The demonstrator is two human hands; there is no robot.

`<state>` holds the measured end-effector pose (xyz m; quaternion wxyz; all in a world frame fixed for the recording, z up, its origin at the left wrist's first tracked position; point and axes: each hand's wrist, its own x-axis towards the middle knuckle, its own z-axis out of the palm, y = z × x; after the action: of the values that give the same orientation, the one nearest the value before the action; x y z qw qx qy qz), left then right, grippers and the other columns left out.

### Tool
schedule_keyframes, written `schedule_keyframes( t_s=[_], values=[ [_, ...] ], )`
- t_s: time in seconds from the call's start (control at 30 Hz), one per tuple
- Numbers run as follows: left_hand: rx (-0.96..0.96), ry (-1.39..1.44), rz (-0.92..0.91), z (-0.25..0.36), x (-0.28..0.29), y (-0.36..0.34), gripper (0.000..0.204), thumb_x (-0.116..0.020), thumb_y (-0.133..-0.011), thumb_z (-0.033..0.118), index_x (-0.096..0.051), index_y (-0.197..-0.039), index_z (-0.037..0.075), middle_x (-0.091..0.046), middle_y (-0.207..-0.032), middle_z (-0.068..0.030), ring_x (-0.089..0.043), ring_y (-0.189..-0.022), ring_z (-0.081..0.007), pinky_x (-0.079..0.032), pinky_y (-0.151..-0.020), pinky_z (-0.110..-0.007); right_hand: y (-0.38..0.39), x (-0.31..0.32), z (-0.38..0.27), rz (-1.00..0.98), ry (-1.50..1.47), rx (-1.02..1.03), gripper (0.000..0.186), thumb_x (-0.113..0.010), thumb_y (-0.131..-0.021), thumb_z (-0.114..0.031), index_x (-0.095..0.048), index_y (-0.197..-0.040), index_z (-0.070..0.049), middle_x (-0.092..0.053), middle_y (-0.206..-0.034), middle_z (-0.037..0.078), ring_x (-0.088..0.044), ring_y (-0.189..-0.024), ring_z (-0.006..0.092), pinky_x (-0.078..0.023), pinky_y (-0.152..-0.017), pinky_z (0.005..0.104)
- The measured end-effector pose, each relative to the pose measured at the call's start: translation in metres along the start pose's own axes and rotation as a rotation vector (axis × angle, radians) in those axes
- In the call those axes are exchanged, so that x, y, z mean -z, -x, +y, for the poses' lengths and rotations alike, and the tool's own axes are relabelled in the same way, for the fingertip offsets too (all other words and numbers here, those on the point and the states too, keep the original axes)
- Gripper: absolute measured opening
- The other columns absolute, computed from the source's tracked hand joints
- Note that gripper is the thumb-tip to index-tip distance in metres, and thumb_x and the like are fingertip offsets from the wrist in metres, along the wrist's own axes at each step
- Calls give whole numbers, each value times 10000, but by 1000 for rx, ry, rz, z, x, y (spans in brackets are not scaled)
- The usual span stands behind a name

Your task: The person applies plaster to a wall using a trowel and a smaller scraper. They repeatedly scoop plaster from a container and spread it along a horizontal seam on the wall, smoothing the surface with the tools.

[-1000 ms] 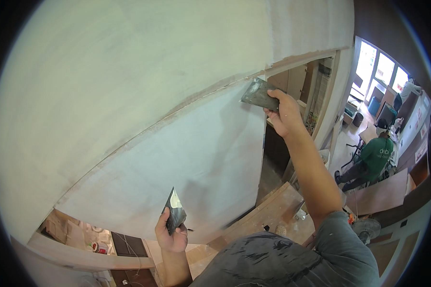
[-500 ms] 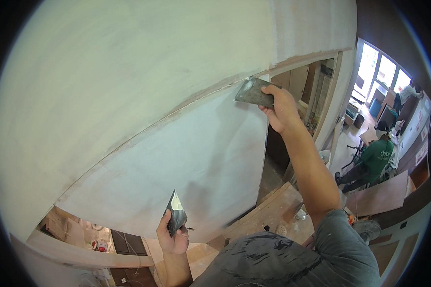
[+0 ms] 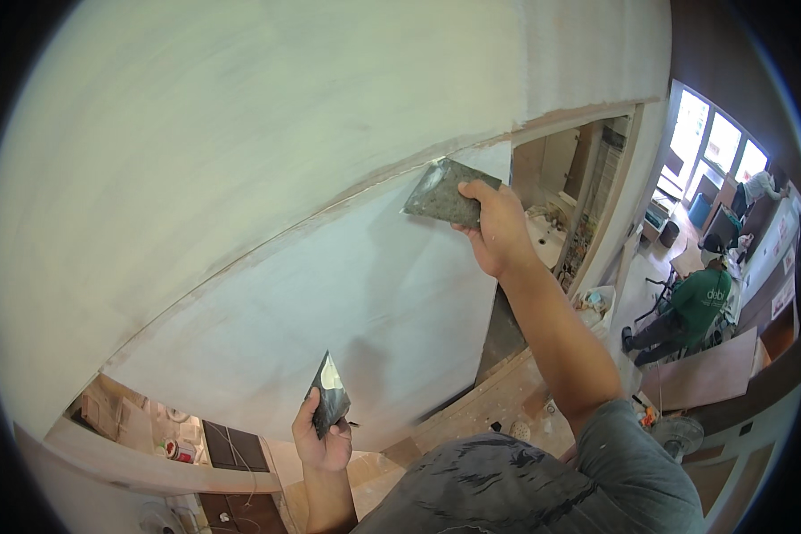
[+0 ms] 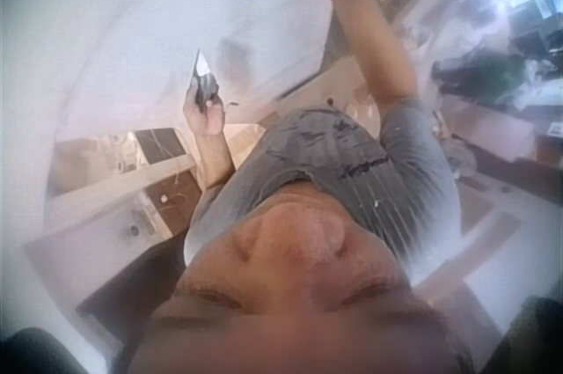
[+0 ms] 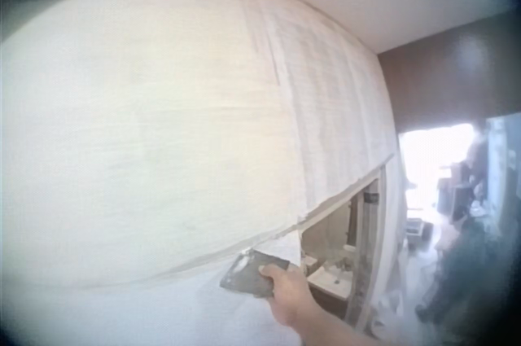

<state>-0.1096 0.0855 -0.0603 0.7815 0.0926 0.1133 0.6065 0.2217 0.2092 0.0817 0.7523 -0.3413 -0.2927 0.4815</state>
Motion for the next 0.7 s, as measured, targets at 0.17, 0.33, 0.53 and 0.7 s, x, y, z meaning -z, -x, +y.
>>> schedule_keyframes(
  t_s=[0.17,0.33,0.53,0.7],
  values=[
    [12,-3,0,2,2,0,300,-468,-1072,145,-577,-1222,-90,-702,-962,-209,-674,-764,-242,-668,-545,-313,13,-13,15,-145,-23,-5,233,-653,-927,-131,-576,-1103,2,-658,-1004,109,-645,-828,202,-516,-677,358],
    [19,16,-15,1,0,1,305,-466,-1074,149,-576,-1220,-95,-704,-965,-213,-680,-764,-248,-673,-553,-321,22,-28,22,-157,-37,-34,281,-639,-934,-127,-548,-1154,22,-647,-1035,128,-645,-856,213,-513,-679,365],
    [7,38,-26,2,7,4,320,-453,-1080,152,-572,-1228,-105,-709,-987,-231,-697,-788,-272,-681,-564,-325,40,-54,38,-218,-73,-67,276,-620,-939,-122,-562,-1167,22,-648,-1029,118,-652,-870,213,-509,-671,368],
    [-1,47,-42,2,9,7,324,-449,-1082,152,-571,-1225,-111,-710,-1012,-242,-702,-807,-291,-691,-583,-332,45,-63,54,-298,-73,-110,271,-608,-952,-121,-584,-1179,24,-665,-1040,114,-658,-869,211,-505,-662,370]
  ],
)
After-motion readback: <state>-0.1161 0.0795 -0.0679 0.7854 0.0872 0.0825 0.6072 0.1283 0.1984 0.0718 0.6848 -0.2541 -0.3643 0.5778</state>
